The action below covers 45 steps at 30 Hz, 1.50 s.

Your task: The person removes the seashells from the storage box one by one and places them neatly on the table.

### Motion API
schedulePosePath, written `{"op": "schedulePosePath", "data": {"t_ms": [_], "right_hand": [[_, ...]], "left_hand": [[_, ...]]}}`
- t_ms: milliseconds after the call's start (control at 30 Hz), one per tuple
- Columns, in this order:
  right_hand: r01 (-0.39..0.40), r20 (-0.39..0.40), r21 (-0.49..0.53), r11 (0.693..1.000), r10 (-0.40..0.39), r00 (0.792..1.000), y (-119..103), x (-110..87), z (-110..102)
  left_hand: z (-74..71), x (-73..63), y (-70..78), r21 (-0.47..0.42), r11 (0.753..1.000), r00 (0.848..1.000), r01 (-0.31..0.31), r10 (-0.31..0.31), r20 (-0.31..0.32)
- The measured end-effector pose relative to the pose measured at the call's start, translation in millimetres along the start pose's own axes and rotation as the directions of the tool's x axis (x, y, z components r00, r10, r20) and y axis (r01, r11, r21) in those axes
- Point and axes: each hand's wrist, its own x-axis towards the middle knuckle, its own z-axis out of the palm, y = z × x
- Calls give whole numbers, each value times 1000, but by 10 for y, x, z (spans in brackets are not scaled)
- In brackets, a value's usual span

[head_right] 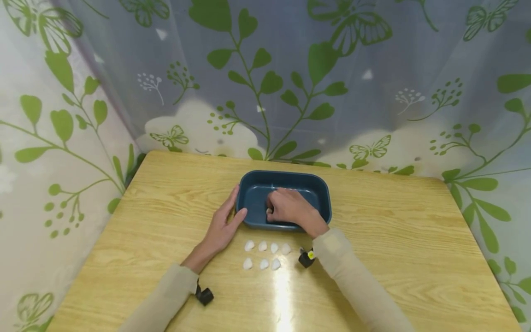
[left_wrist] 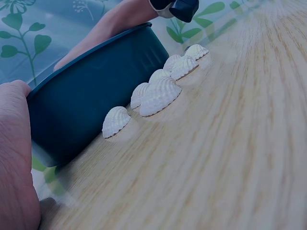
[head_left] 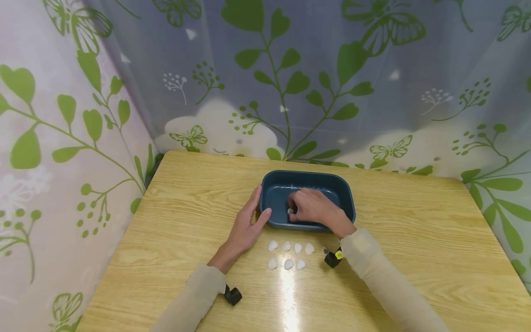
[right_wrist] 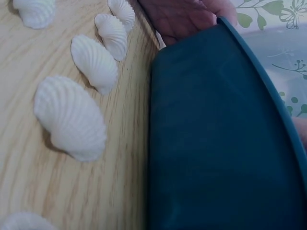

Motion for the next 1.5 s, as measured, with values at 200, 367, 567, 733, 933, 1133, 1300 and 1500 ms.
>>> {"op": "schedulePosePath", "data": {"t_ms": [200, 367, 567, 733, 933, 1133, 1300, 1500], "right_hand": [[-1, -3, -5, 1000, 1, 1000, 28, -42, -6], [-6, -19, -5, 1000, 6, 1000, 55, -83, -2], [13, -64, 69, 998, -8, 998, 66, -225, -104], [23, -101, 111, 994, -12, 995, 27, -416, -280], [38, -185, 98, 994, -19, 982, -69, -739, -454], [45, -291, 78, 996, -21, 957, -107, -1153, -475], [8, -341, 72, 997, 17, 940, -120, -1508, -386], [-77, -243, 100, 992, 99, 965, -74, -1731, -113]], "left_hand": [[0, -3, 4, 2, 1000, 1000, -6, 6, -8], [2, -4, 0, -1, 1000, 1000, -10, 10, -8], [8, 0, 18, 3, 1000, 1000, -8, 8, -7], [15, 1, 29, 1, 1000, 1000, -8, 8, -8], [13, 0, 30, 2, 1000, 1000, -15, 15, -14], [32, -9, 16, 1, 1000, 1000, -22, 22, -18], [42, -10, 16, -1, 1000, 1000, -19, 19, -9], [31, -3, 2, 6, 1000, 1000, -16, 17, -17]]}}
